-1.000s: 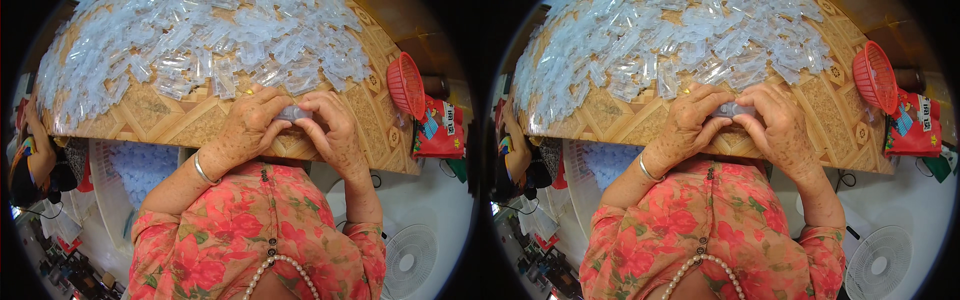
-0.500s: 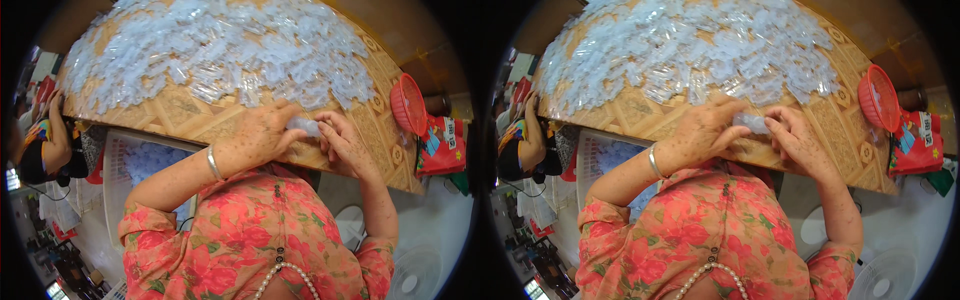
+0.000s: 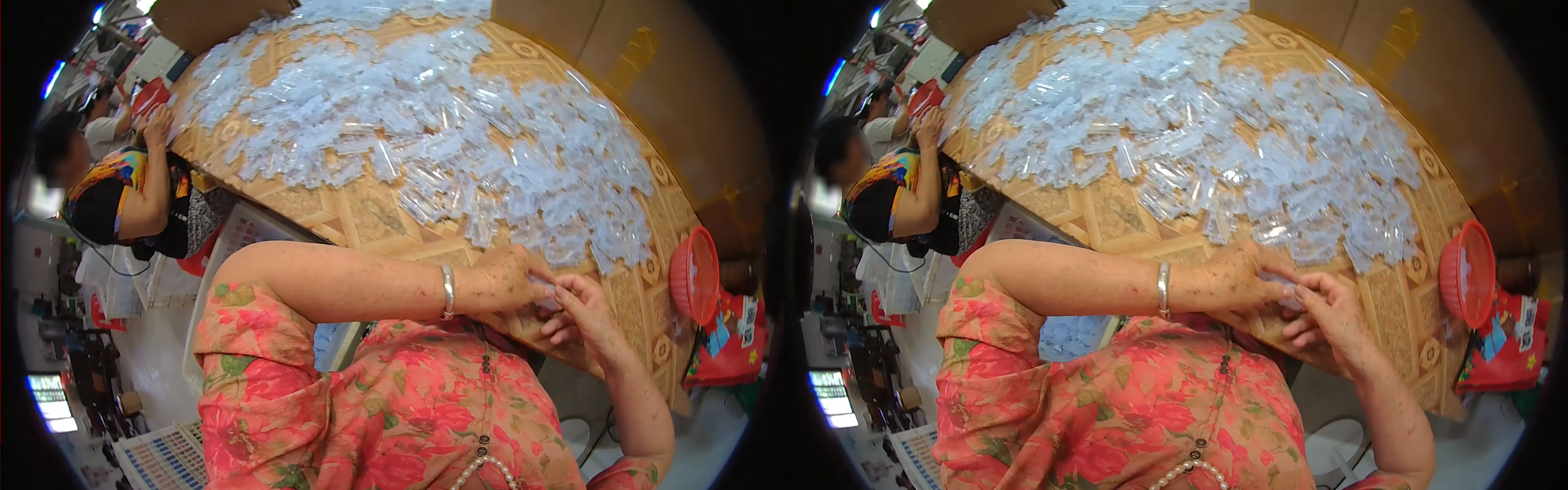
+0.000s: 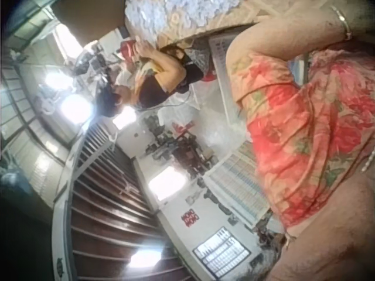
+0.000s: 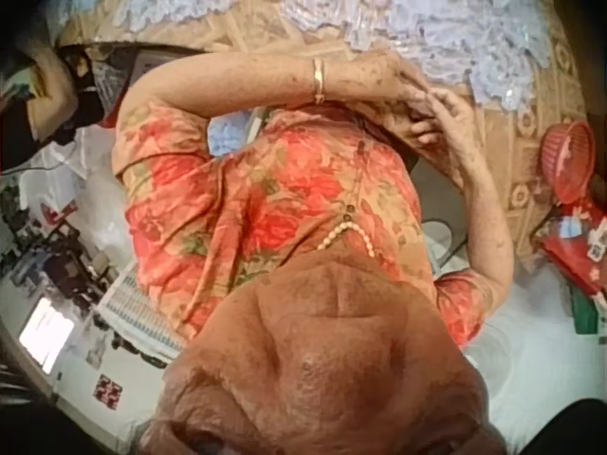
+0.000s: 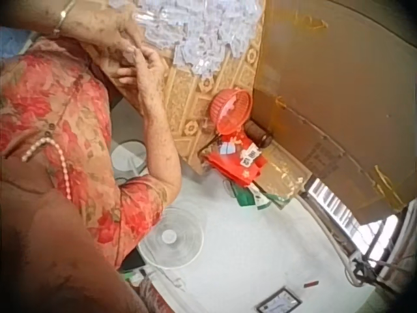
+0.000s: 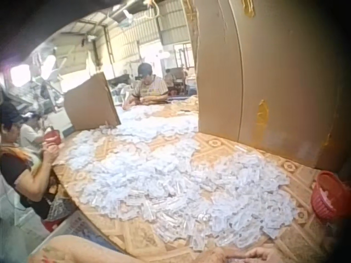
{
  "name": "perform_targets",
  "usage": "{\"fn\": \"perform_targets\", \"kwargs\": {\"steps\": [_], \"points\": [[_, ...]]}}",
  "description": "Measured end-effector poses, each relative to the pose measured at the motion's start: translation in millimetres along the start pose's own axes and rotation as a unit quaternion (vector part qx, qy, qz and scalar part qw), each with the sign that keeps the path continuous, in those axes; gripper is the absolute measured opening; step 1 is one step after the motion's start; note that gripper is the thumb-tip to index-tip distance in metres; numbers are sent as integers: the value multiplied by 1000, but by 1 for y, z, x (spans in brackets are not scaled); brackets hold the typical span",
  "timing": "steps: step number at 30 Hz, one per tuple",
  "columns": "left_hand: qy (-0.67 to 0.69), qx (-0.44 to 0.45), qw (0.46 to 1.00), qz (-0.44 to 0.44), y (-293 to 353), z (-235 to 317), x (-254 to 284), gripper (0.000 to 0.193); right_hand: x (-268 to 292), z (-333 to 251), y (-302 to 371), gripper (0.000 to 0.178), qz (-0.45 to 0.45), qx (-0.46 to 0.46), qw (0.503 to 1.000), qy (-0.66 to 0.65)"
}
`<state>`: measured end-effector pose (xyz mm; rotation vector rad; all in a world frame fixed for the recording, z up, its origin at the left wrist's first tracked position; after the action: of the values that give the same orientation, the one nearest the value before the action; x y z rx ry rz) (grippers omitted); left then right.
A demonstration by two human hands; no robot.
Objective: The person assembles small, translucent plastic components by hand. They pick up a cylindrical body and a separate cap from a large pile on a wooden table, fit the cap onto the body, and place the finished unit back on the table. The process is repeated continuously throughout the clip.
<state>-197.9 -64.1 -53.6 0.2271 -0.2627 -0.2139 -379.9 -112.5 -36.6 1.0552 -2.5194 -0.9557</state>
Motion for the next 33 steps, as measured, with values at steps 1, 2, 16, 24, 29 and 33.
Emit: {"fn": "perform_targets", "kwargs": {"steps": [1,2,16,24,29,33], "points": [[42,49,998,-10,2,5,0,29,1,1,-1,33,-3,-6,1000,-5],[86,99,991,-21,5,11,-1,29,3,4,-4,34,-9,-3,1000,3],[48,68,996,23,-5,-4,-12,27,6,4,-14,24,-43,-42,997,-44],[95,97,991,16,-4,1,-12,25,7,1,-17,23,-41,-32,998,-22],[158,143,977,-13,-1,5,-9,27,10,16,-17,35,-33,16,999,-19],[185,98,978,-13,17,3,-5,28,9,16,-9,39,-39,54,996,-62]]}}
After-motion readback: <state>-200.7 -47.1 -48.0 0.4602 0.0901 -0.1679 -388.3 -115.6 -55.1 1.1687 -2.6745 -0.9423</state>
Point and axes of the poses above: each hand's wrist, its own y-axis away from the middle knuckle, its own x-axis out of the back of the hand, z = x × y, the point moved 4 cm from there along -y, towards the middle knuckle, and after that the axes turned 2 degrees about y, right-handed, at the moved point
